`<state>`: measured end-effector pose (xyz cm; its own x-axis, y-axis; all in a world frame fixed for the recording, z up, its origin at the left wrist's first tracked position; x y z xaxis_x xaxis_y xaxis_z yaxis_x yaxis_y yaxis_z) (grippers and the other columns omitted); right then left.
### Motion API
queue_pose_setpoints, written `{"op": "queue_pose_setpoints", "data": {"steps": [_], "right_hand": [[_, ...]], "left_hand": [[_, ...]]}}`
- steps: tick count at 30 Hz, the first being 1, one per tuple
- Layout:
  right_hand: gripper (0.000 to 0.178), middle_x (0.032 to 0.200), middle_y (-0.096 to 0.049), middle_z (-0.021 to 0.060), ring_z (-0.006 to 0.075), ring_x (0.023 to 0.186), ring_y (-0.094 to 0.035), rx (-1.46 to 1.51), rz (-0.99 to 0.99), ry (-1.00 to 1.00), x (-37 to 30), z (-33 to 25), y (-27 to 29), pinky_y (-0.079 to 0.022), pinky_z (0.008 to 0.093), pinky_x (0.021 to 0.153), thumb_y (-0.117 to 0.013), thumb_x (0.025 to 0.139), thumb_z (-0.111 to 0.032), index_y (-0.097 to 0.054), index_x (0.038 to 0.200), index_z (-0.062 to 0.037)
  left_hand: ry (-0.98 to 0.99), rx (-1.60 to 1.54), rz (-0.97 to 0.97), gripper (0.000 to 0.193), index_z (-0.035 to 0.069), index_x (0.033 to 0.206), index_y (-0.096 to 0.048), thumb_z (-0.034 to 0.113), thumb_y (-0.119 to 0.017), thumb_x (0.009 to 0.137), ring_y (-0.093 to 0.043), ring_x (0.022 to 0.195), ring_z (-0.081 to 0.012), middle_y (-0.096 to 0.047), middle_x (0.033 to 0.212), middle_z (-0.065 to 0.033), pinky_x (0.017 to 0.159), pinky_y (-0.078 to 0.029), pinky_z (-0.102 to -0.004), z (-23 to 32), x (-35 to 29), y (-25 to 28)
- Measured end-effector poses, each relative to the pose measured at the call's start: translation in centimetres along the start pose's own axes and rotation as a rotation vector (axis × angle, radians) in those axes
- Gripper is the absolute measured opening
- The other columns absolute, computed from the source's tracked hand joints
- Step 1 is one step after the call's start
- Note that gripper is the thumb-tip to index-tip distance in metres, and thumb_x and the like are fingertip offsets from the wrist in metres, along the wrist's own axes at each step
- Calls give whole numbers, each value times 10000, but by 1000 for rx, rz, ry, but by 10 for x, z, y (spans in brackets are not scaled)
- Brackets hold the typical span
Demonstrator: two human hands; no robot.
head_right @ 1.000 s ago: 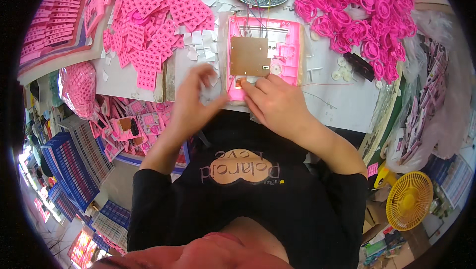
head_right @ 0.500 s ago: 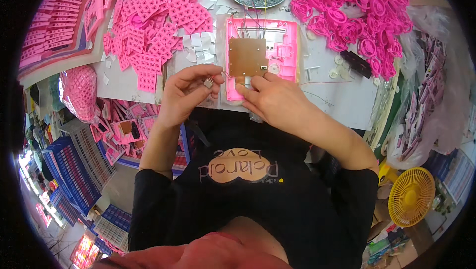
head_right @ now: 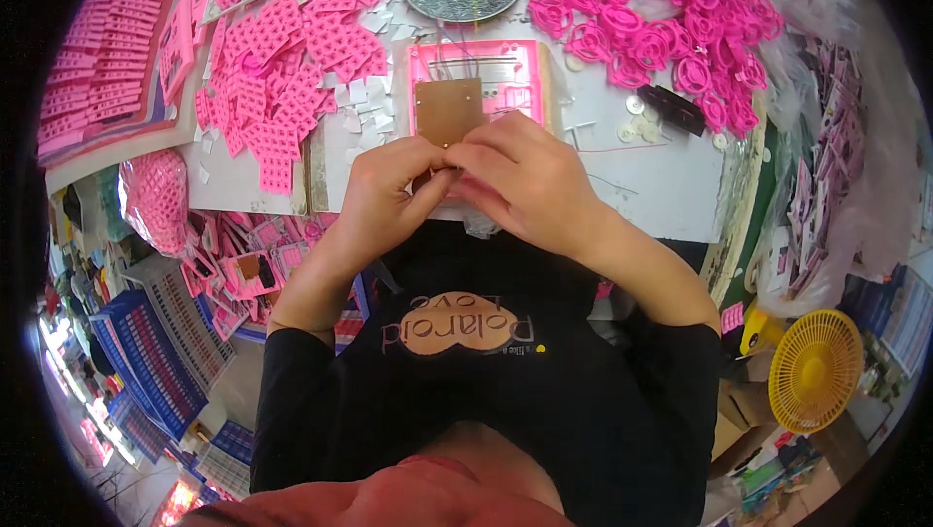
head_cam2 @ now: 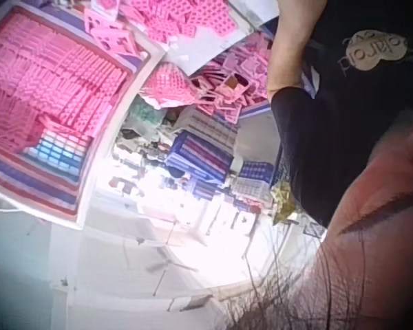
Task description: Assembling a pink toy calculator by inserting a circuit board into the plastic housing and using a tool to secure components.
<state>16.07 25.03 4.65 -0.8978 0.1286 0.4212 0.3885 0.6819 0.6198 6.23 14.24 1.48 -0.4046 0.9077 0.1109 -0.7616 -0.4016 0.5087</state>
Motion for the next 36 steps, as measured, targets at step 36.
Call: {"op": "queue_pose_setpoints", "data": {"steps": [36], "right_hand": [[251,1016,-662,30,242,878,-590,-420,-108,84,-73,15,14,-518,334,713,-745,712,-92,-744,962,-105]], "left_hand": [[-446,380,-189,422,127,1199,-684,65,-625,785,-598,878,-228,-608,964,-32,787,-489,-397,11,-22,-54]]}}
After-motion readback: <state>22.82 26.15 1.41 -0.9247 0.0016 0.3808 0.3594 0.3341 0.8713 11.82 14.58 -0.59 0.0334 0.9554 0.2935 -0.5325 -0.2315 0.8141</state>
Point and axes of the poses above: each hand's wrist, its own x-axis towards the middle knuckle, its own y-axis out of the back of the hand, z = x × y, the point moved 7 cm from there along x, towards the middle knuckle
